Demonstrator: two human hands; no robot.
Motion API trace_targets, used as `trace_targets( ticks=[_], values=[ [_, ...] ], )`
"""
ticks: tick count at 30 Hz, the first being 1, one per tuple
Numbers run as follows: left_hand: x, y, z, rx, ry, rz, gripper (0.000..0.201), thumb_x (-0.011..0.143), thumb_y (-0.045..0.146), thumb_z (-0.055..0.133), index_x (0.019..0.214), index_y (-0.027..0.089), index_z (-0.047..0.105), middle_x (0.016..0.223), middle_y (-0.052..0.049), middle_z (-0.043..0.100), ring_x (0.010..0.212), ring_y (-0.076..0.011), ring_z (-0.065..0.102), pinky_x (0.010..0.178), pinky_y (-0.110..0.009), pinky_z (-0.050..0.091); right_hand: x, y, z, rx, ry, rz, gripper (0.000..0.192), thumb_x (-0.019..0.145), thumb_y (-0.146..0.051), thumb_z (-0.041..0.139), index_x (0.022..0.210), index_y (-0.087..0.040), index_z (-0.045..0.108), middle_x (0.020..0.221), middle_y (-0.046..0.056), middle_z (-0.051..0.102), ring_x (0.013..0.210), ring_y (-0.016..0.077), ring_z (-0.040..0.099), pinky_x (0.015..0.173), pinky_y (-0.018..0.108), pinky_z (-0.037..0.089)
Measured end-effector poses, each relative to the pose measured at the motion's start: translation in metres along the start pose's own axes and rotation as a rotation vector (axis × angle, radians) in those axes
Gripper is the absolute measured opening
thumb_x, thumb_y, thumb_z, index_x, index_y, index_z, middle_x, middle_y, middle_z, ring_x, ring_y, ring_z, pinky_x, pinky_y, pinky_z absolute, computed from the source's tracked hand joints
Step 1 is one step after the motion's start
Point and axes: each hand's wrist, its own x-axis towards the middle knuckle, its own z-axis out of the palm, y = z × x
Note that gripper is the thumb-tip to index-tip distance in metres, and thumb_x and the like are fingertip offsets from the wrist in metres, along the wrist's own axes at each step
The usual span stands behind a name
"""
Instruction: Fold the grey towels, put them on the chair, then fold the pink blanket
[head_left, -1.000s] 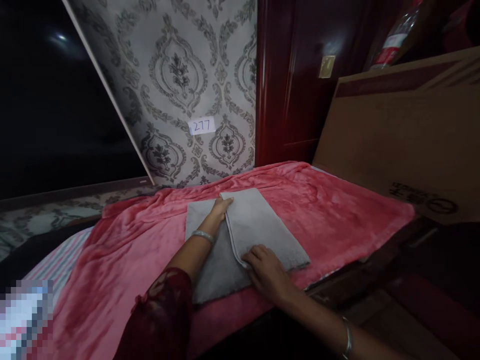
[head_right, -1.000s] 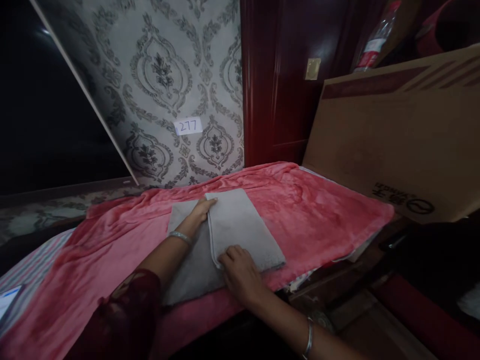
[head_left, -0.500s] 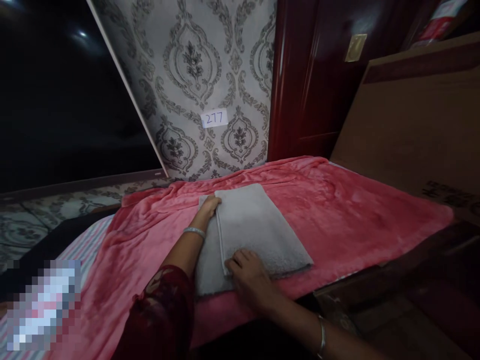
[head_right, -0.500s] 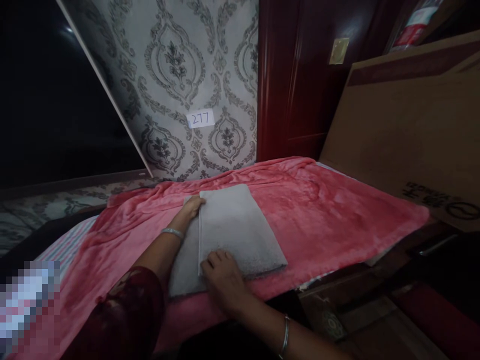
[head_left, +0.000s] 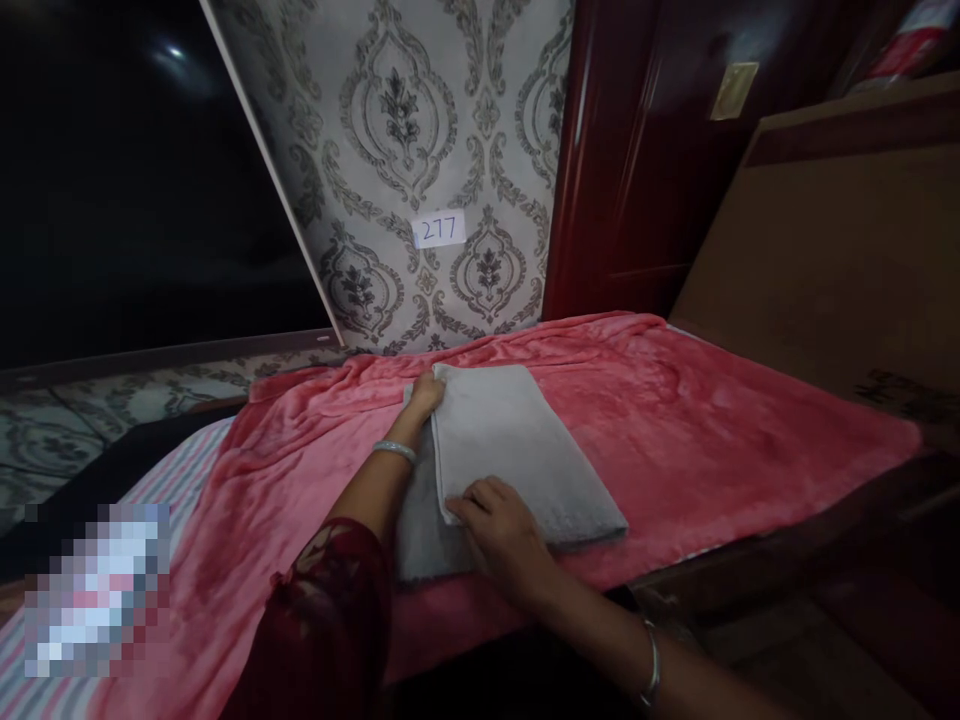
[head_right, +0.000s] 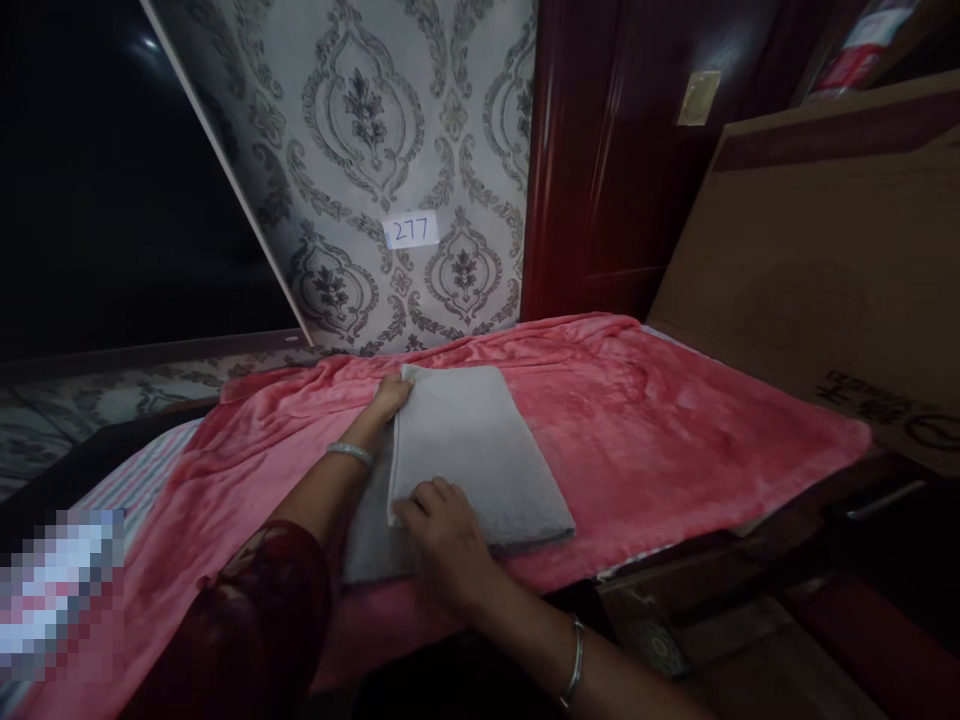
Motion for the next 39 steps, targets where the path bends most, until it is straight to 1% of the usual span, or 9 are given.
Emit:
trace_targets(
  ticks=[6, 10, 13, 16, 22, 26, 31, 35, 39],
  values=[
    [-0.004, -0.004, -0.015, 0.16, 0.042, -0.026, 0.015, 0.07, 0.018, 0.071, 0.086, 0.017, 0.07, 0.091, -0.012, 0.075, 0.101, -0.0302, 0.069, 0.086, -0.034, 0.051, -0.009, -0.01, 0.018, -0.025, -0.119, 0.017, 0.019, 0.088, -0.005, 0.061, 0.099, -0.019, 0.067, 0.091, 0.006, 0.062, 0.086, 0.0212, 0.05, 0.075, 0.034, 0.041],
    [-0.005, -0.002, -0.013, 0.243, 0.107, -0.017, 0.028, 0.073, 0.02, 0.072, 0.101, 0.015, 0.069, 0.106, -0.017, 0.074, 0.111, -0.0329, 0.067, 0.09, -0.036, 0.05, -0.015, -0.009, 0.017, 0.035, -0.156, 0.038, 0.023, 0.085, -0.001, 0.06, 0.099, -0.019, 0.065, 0.098, 0.007, 0.062, 0.091, 0.0216, 0.05, 0.08, 0.035, 0.041],
    [-0.003, 0.001, -0.011, 0.312, 0.104, -0.024, 0.026, 0.075, 0.022, 0.073, 0.099, 0.014, 0.07, 0.109, -0.019, 0.073, 0.116, -0.0351, 0.065, 0.094, -0.037, 0.049, -0.017, -0.008, 0.016, 0.019, -0.139, 0.025, 0.02, 0.085, -0.002, 0.061, 0.095, -0.019, 0.065, 0.095, 0.006, 0.062, 0.089, 0.0217, 0.05, 0.077, 0.034, 0.04],
    [-0.002, 0.004, -0.011, 0.383, 0.074, -0.04, 0.017, 0.079, 0.02, 0.07, 0.093, 0.013, 0.073, 0.107, -0.02, 0.074, 0.118, -0.0348, 0.065, 0.095, -0.036, 0.05, -0.015, -0.007, 0.017, -0.002, -0.065, -0.016, 0.018, 0.086, -0.002, 0.061, 0.09, -0.019, 0.065, 0.09, 0.005, 0.061, 0.086, 0.0208, 0.049, 0.074, 0.033, 0.038],
    [-0.001, 0.006, -0.018, 0.552, 0.053, -0.061, 0.026, 0.087, 0.016, 0.058, 0.107, 0.013, 0.074, 0.121, -0.019, 0.072, 0.122, -0.0298, 0.064, 0.098, -0.033, 0.05, -0.01, -0.008, 0.016, 0.032, 0.125, -0.116, 0.015, 0.091, -0.005, 0.059, 0.09, -0.019, 0.065, 0.085, 0.004, 0.059, 0.081, 0.0191, 0.047, 0.072, 0.032, 0.037],
    [-0.002, 0.005, -0.019, 0.64, 0.008, -0.098, 0.025, 0.091, 0.023, 0.062, 0.111, 0.011, 0.072, 0.121, -0.019, 0.072, 0.118, -0.0276, 0.066, 0.098, -0.037, 0.052, -0.015, -0.008, 0.021, 0.034, 0.059, -0.131, 0.014, 0.088, -0.005, 0.062, 0.087, -0.019, 0.064, 0.084, 0.003, 0.058, 0.081, 0.0192, 0.047, 0.071, 0.032, 0.036],
    [-0.002, 0.004, -0.017, 0.68, -0.011, -0.095, 0.036, 0.095, 0.039, 0.062, 0.119, 0.013, 0.067, 0.122, -0.015, 0.071, 0.112, -0.0236, 0.068, 0.097, -0.041, 0.053, -0.019, -0.007, 0.023, 0.018, -0.008, -0.101, 0.012, 0.087, -0.007, 0.064, 0.088, -0.019, 0.065, 0.086, 0.004, 0.059, 0.082, 0.0195, 0.047, 0.072, 0.032, 0.035],
    [-0.006, 0.005, -0.019, 0.709, -0.007, -0.071, 0.028, 0.094, 0.02, 0.054, 0.117, 0.012, 0.069, 0.123, -0.019, 0.071, 0.118, -0.0257, 0.066, 0.095, -0.033, 0.052, -0.015, -0.007, 0.021, 0.036, -0.001, -0.115, 0.014, 0.09, -0.006, 0.06, 0.09, -0.019, 0.067, 0.085, 0.004, 0.059, 0.083, 0.019, 0.048, 0.072, 0.031, 0.036],
    [-0.015, 0.012, -0.022, 0.735, -0.002, -0.046, 0.036, 0.09, 0.014, 0.05, 0.122, 0.012, 0.066, 0.127, -0.019, 0.069, 0.121, -0.0279, 0.065, 0.094, -0.031, 0.051, -0.012, -0.006, 0.02, 0.022, -0.043, -0.111, 0.015, 0.091, -0.007, 0.06, 0.09, -0.019, 0.068, 0.086, 0.004, 0.059, 0.085, 0.019, 0.049, 0.074, 0.032, 0.037]
  ],
)
